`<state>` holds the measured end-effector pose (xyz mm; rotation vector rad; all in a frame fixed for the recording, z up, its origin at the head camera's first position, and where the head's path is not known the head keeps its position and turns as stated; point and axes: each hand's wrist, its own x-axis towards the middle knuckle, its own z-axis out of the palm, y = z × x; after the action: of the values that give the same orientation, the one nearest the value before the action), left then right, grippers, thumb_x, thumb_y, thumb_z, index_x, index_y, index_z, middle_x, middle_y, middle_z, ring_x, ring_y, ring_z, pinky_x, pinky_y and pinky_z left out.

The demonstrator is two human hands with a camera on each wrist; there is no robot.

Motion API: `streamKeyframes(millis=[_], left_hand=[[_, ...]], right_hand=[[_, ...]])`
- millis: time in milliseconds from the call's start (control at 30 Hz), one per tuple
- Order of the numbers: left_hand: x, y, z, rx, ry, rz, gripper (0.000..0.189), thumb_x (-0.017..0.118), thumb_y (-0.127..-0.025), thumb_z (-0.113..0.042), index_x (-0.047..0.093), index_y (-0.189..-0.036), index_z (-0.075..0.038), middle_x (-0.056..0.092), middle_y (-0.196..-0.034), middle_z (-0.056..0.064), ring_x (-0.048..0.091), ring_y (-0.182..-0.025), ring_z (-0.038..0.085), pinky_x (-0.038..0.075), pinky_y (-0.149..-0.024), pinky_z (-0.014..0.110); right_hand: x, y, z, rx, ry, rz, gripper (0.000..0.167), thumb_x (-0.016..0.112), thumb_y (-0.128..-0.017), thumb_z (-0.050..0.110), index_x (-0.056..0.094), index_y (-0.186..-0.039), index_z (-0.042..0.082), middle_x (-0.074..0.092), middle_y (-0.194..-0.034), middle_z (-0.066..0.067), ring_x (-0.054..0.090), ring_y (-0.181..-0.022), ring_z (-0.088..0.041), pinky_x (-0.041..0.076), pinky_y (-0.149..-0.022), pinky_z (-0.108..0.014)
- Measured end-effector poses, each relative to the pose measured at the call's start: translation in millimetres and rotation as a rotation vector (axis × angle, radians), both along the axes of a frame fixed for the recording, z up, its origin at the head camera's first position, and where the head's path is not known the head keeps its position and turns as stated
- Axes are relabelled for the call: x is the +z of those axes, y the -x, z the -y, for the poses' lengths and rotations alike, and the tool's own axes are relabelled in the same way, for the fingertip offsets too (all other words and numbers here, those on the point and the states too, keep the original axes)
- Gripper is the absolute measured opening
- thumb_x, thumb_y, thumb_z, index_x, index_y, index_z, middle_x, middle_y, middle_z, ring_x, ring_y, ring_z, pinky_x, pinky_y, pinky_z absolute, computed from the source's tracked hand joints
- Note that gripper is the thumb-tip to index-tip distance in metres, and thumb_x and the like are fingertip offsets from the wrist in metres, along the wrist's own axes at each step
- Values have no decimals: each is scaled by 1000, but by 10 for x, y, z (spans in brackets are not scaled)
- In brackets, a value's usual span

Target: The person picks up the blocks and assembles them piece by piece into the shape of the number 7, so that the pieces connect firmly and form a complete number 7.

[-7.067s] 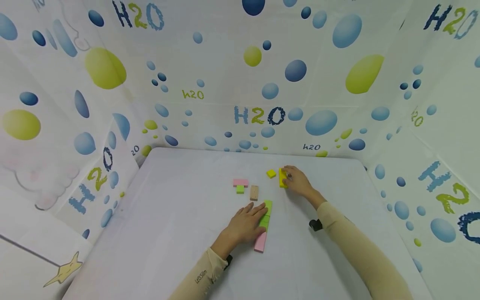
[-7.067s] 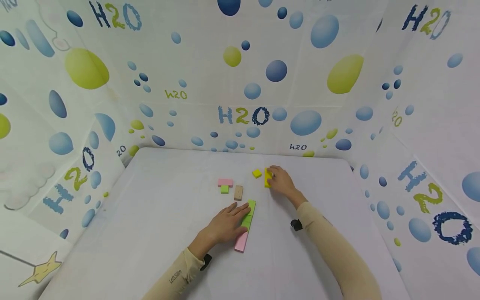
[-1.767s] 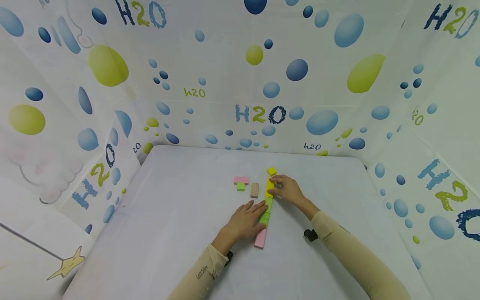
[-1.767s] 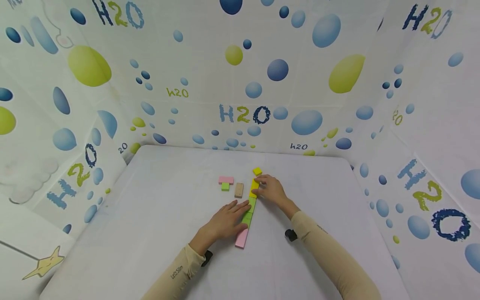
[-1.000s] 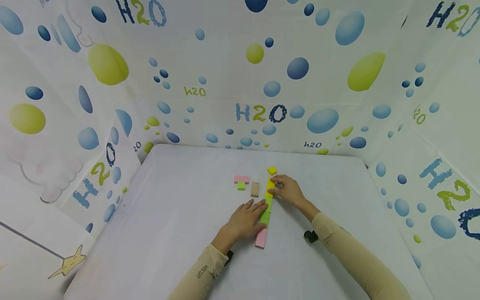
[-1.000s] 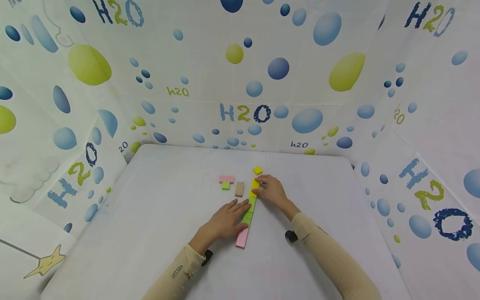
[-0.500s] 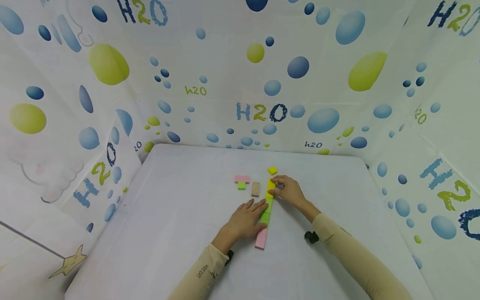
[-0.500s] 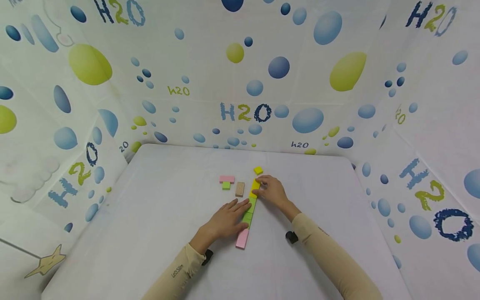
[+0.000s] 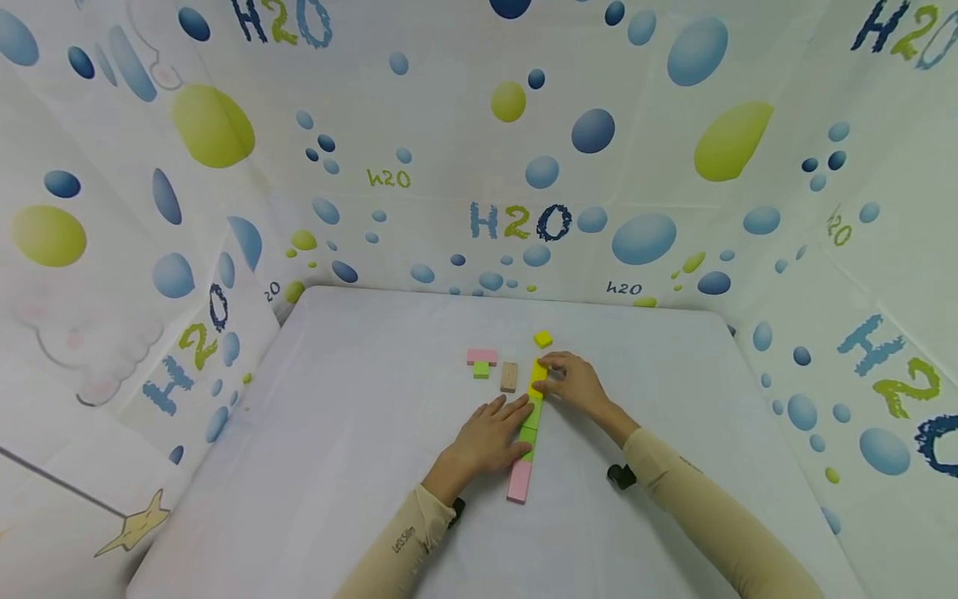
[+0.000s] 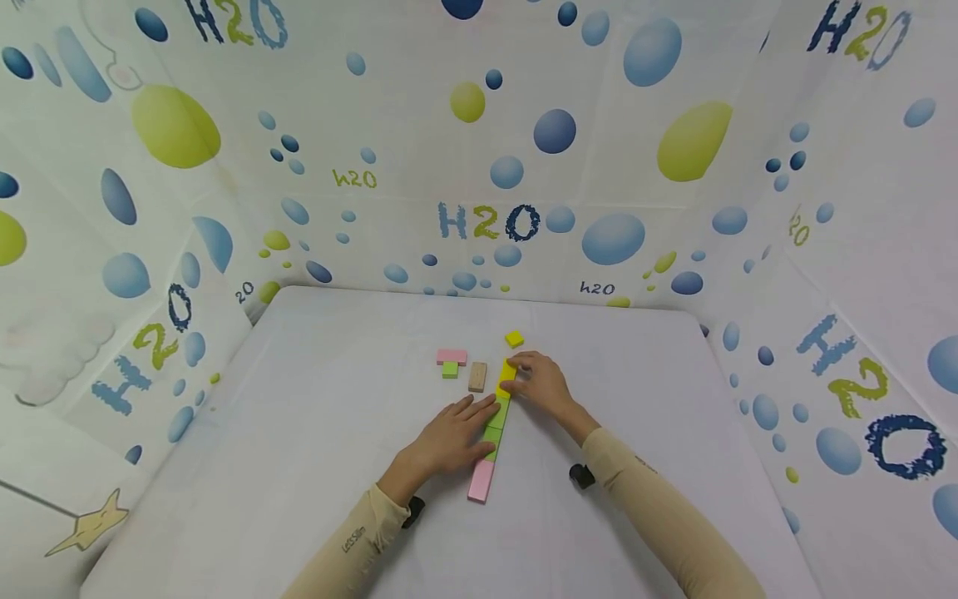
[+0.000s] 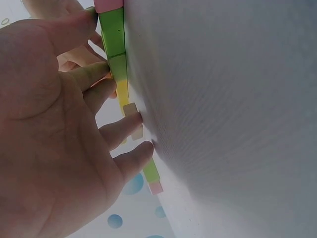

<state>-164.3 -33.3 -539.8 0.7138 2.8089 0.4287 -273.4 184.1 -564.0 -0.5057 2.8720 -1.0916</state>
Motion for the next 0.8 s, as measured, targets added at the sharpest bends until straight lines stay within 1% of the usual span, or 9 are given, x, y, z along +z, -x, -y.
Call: streamKeyframes(millis=[233,600,800], left_hand=[[3,-3,2,2,0,-5,70,60,-104,-48,37,-164,-20,31,-170,-6,28,-156,31,29,-124,55],[-6,13,7,-2,-3,-8,71,61,-104,-48,37,-164,-20,31,-170,-5,29,-156,31,30,-123,55],[-3,20,8,-2,-4,4,71,60,-104,-48,36,-164,-20,31,-170,-5,28,-156,31,29,-123,55]], right_hand=[[-21,-6,12,-3,13,4,55,88,-86,31,71,-133,7,65,-141,-10,63,-127,-32,49,-109,-50],[23,-29,24,3,-5,0,56,87,-86,32,71,-134,8,65,-141,-10,62,-128,-32,49,-109,-50],[34,-41,25,1,-6,9,56,88,-86,32,71,-134,7,65,-141,-11,62,-129,-32,49,-109,-51]])
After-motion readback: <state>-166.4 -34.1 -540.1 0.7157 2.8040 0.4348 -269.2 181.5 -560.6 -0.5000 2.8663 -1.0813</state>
